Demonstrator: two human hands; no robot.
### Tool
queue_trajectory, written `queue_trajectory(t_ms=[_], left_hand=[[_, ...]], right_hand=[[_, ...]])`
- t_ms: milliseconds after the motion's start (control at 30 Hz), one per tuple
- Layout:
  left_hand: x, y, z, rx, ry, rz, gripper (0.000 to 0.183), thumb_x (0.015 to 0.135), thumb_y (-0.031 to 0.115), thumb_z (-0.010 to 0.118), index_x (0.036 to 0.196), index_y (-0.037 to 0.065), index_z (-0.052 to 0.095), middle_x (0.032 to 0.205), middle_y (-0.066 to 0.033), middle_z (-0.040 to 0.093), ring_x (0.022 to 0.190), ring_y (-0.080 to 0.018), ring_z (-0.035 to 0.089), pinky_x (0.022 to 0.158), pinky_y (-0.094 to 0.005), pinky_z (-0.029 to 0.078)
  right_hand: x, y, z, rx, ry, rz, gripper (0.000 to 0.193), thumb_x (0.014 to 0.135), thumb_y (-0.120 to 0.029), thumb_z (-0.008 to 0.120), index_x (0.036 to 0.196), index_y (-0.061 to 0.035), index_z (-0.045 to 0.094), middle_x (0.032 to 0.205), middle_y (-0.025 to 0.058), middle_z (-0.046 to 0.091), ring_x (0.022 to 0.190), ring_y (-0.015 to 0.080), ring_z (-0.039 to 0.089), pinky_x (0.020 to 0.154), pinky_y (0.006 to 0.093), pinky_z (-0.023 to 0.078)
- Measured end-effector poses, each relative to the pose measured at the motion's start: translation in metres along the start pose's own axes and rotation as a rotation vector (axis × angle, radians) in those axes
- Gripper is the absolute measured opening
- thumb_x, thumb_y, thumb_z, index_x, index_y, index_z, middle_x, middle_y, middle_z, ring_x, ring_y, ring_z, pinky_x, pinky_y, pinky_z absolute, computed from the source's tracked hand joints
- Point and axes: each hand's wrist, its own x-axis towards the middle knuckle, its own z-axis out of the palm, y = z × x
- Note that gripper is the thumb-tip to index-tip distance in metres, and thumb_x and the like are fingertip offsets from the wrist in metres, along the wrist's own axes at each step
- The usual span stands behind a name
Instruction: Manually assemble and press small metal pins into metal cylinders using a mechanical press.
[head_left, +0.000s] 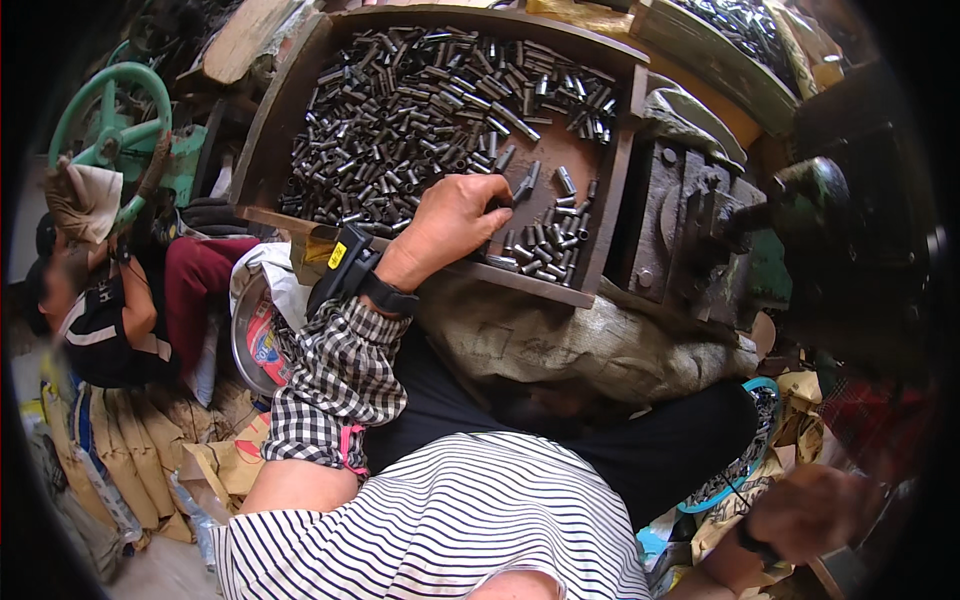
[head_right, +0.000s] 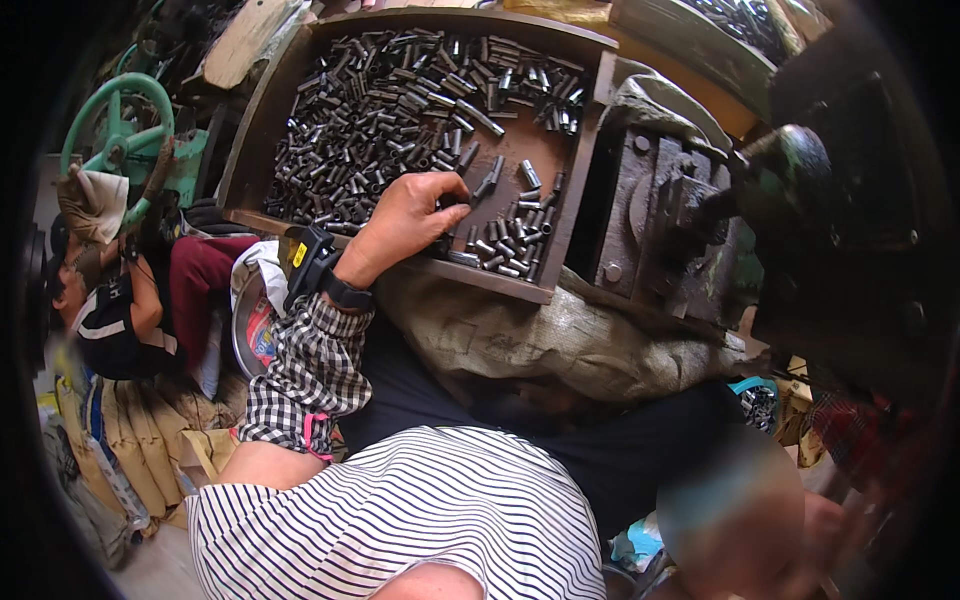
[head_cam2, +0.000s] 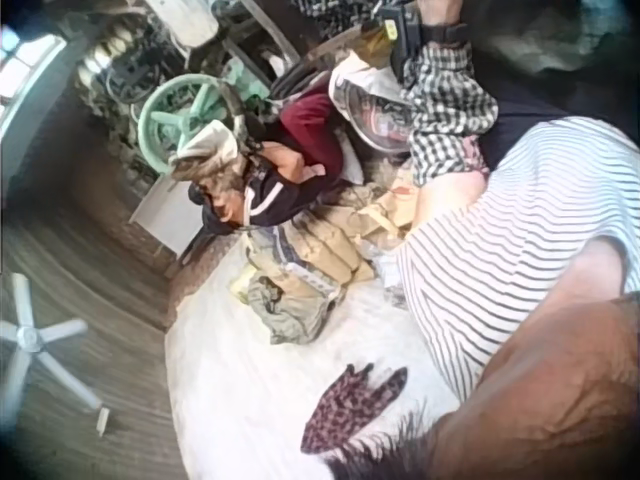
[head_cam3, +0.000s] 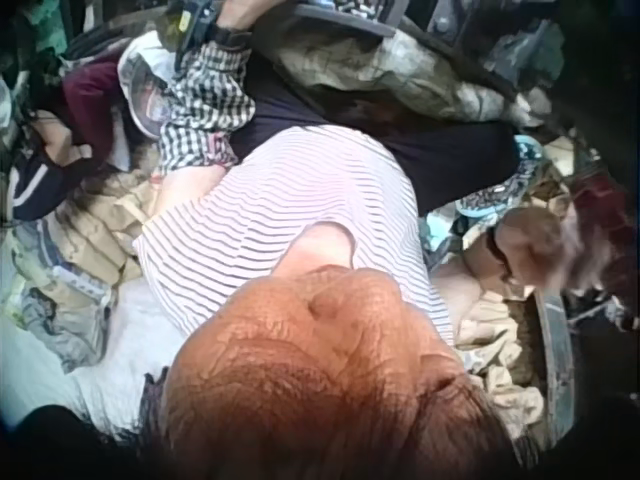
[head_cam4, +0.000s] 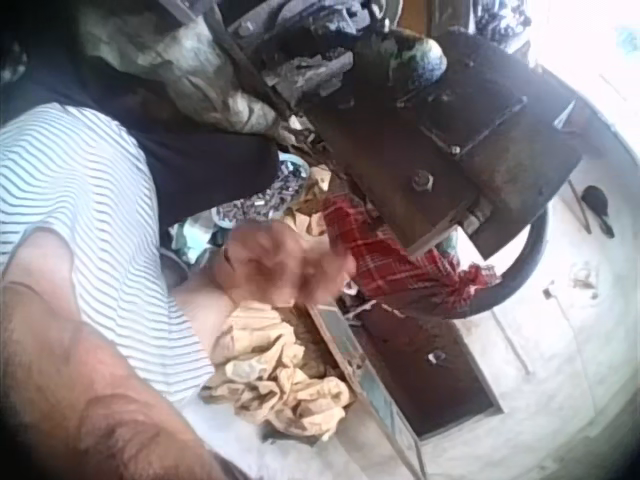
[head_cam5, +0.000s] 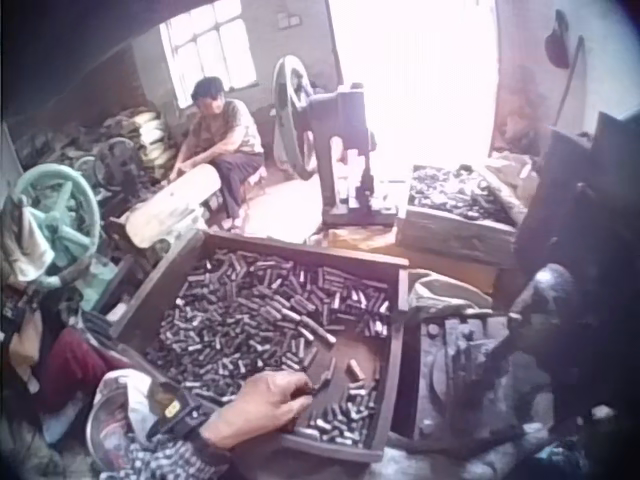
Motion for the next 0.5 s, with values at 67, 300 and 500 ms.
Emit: queue_trajectory(t_ms=[67,300,500], left_hand=[[0.0,-0.006,0.001,0.045,0.018,0.018,0.015,0.076,0.011,0.067,0.086,0.0,0.062,0.08,-0.0146,0.064,0.074,-0.0275,0.063,0.065,-0.0334,0.048],[0.001,-0.01,-0.01,-0.07,-0.077,0.088,0.016,0.076,0.012,0.066,0.088,0.001,0.061,0.082,-0.0141,0.063,0.077,-0.0315,0.062,0.066,-0.0381,0.048],[0.004,-0.014,-0.016,0.2,0.067,0.03,0.02,0.077,0.017,0.066,0.091,0.004,0.061,0.081,-0.0136,0.062,0.078,-0.0328,0.061,0.067,-0.0415,0.048]], right_hand=[[0.016,-0.069,0.032,0.703,-0.311,0.239,0.025,0.08,0.003,0.057,0.106,0.0008,0.058,0.099,0.0164,0.061,0.089,0.0289,0.059,0.077,0.0359,0.05],[0.034,-0.129,0.248,0.542,-0.475,0.183,0.005,0.078,-0.002,0.056,0.079,-0.0017,0.051,0.075,0.0159,0.056,0.067,0.0341,0.063,0.054,0.0398,0.05],[0.063,-0.15,0.297,0.34,-0.897,0.081,0.005,0.074,-0.003,0.057,0.078,-0.0006,0.059,0.079,0.0194,0.064,0.075,0.0333,0.066,0.062,0.0395,0.053]])
